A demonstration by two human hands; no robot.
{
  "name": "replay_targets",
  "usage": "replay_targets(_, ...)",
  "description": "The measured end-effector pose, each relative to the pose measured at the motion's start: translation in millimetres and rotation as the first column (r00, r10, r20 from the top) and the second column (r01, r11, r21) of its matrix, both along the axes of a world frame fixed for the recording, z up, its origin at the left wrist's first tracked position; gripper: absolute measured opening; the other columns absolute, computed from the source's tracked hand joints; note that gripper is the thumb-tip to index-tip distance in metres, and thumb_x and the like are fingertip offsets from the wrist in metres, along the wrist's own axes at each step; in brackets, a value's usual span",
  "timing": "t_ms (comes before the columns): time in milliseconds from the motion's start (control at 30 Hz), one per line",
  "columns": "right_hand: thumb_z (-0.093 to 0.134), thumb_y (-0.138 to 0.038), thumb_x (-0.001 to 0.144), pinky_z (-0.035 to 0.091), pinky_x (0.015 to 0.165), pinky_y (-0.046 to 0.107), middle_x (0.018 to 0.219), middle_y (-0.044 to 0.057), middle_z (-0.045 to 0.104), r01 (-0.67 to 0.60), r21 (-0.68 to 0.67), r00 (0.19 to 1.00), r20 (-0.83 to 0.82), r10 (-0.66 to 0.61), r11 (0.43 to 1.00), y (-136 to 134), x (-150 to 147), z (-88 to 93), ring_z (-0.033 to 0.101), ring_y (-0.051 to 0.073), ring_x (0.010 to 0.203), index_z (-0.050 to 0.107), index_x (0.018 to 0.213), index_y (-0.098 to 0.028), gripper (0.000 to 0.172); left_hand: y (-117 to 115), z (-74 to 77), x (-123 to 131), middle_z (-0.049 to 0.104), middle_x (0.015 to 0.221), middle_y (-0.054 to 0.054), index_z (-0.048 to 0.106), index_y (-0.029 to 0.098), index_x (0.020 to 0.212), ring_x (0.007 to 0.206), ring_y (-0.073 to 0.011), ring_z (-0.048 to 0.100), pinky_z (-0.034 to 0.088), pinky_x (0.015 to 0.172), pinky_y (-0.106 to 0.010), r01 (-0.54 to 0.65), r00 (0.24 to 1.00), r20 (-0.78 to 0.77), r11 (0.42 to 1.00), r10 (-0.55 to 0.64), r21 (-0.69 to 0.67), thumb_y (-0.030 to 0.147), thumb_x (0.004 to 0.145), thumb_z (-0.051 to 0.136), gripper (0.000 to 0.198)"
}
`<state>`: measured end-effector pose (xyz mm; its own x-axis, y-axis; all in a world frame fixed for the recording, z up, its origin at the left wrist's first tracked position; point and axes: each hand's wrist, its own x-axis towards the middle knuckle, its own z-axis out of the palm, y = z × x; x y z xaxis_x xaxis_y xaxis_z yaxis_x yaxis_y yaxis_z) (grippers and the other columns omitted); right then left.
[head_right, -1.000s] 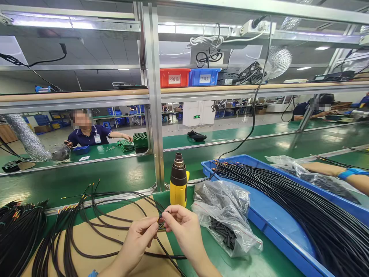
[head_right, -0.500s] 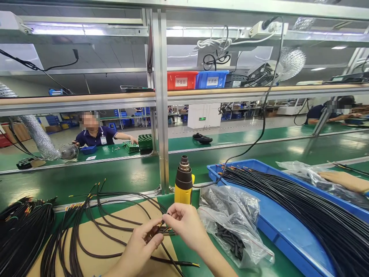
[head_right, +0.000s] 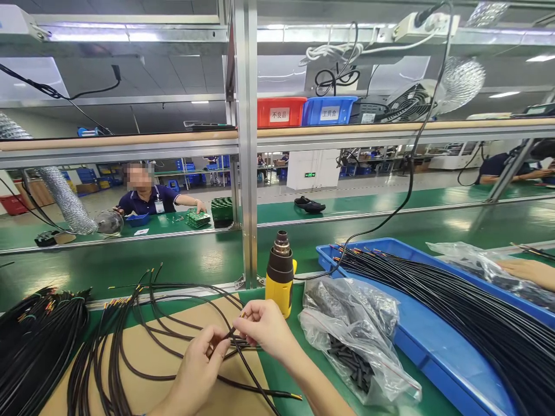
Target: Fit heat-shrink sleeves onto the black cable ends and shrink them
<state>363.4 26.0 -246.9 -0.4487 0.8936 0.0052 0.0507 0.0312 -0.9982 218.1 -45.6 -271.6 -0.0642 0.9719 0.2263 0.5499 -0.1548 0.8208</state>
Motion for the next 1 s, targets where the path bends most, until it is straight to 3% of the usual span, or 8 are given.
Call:
replay_targets(200, 0.069, -0.035, 0.058, 0.039, 0.040, 0.018, 0.051, -0.002, 0.058, -0.069, -0.050, 0.992, -0.108, 0.063, 0.996, -0.5, -8.0, 3.2, 0.047, 0.006, 0.040, 0.055, 0.062, -0.012, 0.027, 6.3, 2.2, -7.8, 0.052, 0.070, 0.001, 0.049, 0.019, 0.073, 0.065, -0.0135, 0.046, 0.034, 0.059, -0.022, 0.017, 1.000, 0.004, 1.000, -0.017, -0.009, 0.030, 0.085, 0.040, 0.019)
replay_targets(500, 0.067, -0.031, 0.060, 0.043, 0.042, 0.020, 0.051, -0.003, 0.056, -0.083, -0.026, 0.988, -0.131, 0.079, 0.996, -2.6, -11.9, 2.4, 0.050, 0.008, 0.043, 0.058, 0.067, -0.012, 0.022, 5.9, 8.6, -11.6, 0.052, 0.067, 0.001, 0.051, 0.018, 0.072, 0.064, -0.0129, 0.046, 0.036, 0.058, -0.021, 0.071, 0.992, 0.106, 0.997, -0.066, -0.039, 0.032, 0.085, 0.040, 0.022)
replay_targets(1000, 0.064, -0.022, 0.059, 0.045, 0.043, 0.020, 0.051, -0.003, 0.057, -0.076, -0.058, 0.985, -0.158, 0.066, 0.995, -6.3, -14.4, 6.2, 0.052, 0.008, 0.045, 0.059, 0.071, -0.012, 0.017, 9.5, 8.3, -15.2, 0.048, 0.066, 0.002, 0.049, 0.018, 0.072, 0.063, -0.0116, 0.043, 0.035, 0.059, -0.020, 0.115, 0.987, 0.117, 0.993, -0.110, -0.038, 0.035, 0.086, 0.040, 0.024)
